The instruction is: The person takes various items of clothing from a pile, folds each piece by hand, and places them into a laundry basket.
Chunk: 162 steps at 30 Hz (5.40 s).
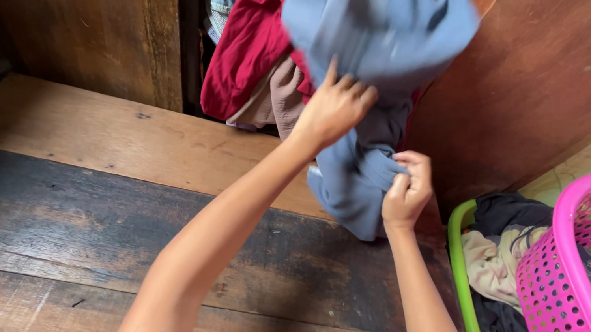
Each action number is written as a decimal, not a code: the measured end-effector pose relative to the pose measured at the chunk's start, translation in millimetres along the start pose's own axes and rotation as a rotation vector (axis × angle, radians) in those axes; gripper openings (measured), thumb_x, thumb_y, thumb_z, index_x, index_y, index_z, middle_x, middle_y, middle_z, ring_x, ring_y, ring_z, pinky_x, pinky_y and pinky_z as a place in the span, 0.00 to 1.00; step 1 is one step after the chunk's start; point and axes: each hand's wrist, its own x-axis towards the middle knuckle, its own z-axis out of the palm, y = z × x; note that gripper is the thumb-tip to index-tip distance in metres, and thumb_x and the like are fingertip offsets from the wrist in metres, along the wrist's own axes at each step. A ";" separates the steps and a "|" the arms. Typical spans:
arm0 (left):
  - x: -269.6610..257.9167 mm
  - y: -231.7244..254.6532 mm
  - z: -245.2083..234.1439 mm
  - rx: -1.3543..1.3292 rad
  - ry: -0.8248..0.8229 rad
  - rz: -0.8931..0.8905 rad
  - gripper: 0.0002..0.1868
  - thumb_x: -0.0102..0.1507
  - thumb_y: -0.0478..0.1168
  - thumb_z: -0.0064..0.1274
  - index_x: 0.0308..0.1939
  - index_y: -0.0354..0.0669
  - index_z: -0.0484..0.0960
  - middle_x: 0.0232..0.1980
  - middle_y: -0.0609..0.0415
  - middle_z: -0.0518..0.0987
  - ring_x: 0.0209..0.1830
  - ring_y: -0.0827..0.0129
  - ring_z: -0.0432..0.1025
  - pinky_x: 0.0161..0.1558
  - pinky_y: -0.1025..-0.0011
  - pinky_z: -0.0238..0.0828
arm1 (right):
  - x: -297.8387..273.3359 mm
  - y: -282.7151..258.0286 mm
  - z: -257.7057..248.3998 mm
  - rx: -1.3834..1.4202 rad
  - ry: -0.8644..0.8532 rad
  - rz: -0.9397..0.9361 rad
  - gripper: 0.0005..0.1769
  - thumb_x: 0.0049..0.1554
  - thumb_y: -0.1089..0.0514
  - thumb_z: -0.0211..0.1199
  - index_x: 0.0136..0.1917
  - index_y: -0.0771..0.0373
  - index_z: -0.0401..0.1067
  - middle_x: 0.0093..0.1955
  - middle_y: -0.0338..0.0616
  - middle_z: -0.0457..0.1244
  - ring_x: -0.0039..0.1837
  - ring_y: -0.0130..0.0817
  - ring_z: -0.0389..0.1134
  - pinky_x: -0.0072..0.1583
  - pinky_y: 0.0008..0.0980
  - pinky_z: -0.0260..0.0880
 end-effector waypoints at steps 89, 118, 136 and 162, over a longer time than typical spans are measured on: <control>126.6 467.6 6.7 -0.717 -0.629 0.266 0.55 0.61 0.68 0.50 0.82 0.48 0.44 0.85 0.49 0.42 0.85 0.55 0.36 0.78 0.40 0.33 | 29.2 -9.8 -488.0 -1.083 -0.629 0.942 0.78 0.42 0.28 0.70 0.83 0.40 0.14 0.85 0.57 0.13 0.84 0.65 0.13 0.77 0.69 0.27; -94.0 33.0 -94.1 -0.268 -0.149 -0.474 0.55 0.56 0.50 0.62 0.79 0.38 0.49 0.83 0.36 0.41 0.84 0.41 0.33 0.77 0.39 0.34 | -6.6 -10.7 39.7 -0.453 -0.589 0.157 0.56 0.56 0.47 0.67 0.85 0.39 0.33 0.86 0.56 0.17 0.84 0.70 0.19 0.77 0.70 0.34; -77.9 18.5 -22.1 -0.277 -0.019 -0.453 0.42 0.54 0.39 0.61 0.73 0.58 0.69 0.84 0.42 0.42 0.84 0.40 0.33 0.75 0.32 0.33 | 6.7 37.9 70.6 -0.470 -0.295 -0.100 0.44 0.56 0.60 0.65 0.81 0.63 0.51 0.87 0.48 0.42 0.86 0.57 0.41 0.82 0.49 0.43; -25.5 -4.9 -81.7 -0.500 0.191 -0.238 0.23 0.57 0.25 0.47 0.56 0.27 0.79 0.63 0.41 0.71 0.63 0.46 0.65 0.66 0.57 0.64 | 27.8 -37.9 58.1 -0.291 -0.077 -0.129 0.25 0.59 0.66 0.62 0.70 0.63 0.72 0.70 0.61 0.62 0.73 0.53 0.64 0.72 0.40 0.63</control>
